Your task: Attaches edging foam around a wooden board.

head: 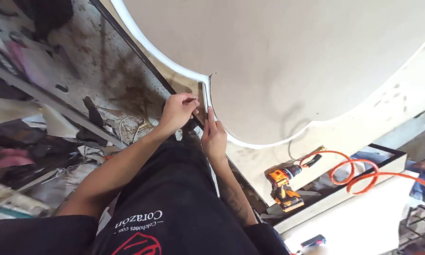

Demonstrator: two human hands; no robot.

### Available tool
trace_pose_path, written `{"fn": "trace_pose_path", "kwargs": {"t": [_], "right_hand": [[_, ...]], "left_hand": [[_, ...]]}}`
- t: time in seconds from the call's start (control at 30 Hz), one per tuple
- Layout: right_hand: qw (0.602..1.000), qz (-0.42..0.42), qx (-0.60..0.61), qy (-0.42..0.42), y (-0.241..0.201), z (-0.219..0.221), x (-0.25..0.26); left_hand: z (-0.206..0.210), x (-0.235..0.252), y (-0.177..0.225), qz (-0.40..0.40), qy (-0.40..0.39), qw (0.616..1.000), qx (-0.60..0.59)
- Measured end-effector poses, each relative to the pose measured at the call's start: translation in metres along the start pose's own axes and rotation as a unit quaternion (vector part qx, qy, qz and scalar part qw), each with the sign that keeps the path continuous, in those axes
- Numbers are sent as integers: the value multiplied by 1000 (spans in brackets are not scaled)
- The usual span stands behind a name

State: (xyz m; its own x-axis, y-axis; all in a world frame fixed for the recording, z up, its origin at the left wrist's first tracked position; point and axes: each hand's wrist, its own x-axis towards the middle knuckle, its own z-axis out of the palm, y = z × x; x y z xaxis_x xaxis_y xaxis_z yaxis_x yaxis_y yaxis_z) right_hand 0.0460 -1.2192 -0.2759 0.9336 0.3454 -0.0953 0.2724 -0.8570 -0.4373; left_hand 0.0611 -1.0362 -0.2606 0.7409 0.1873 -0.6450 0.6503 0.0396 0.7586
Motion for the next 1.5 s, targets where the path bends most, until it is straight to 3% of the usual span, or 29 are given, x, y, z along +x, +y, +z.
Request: {"fn": "trace_pose_path", "kwargs": {"t": [0.6,0.97,1.2,1.33,1.43,1.5], "right_hand": [[996,28,-30,-85,-17,-26,26],[995,15,-54,-80,0,-15,1],[988,16,-73,-132,34,-39,-44],[973,56,-40,-218,49,-93,-75],[988,77,28,-134,83,-141,-105],[989,89,71,-92,94,-151,-119]], "left_hand": [[-19,6,0,23,38,994,104],[-18,5,-4,40,54,986,150],[-3,18,11,81,33,973,214],[10,25,24,95,12,941,324],[27,41,26,232,-25,895,380],[15,58,13,231,-52,869,435]]}}
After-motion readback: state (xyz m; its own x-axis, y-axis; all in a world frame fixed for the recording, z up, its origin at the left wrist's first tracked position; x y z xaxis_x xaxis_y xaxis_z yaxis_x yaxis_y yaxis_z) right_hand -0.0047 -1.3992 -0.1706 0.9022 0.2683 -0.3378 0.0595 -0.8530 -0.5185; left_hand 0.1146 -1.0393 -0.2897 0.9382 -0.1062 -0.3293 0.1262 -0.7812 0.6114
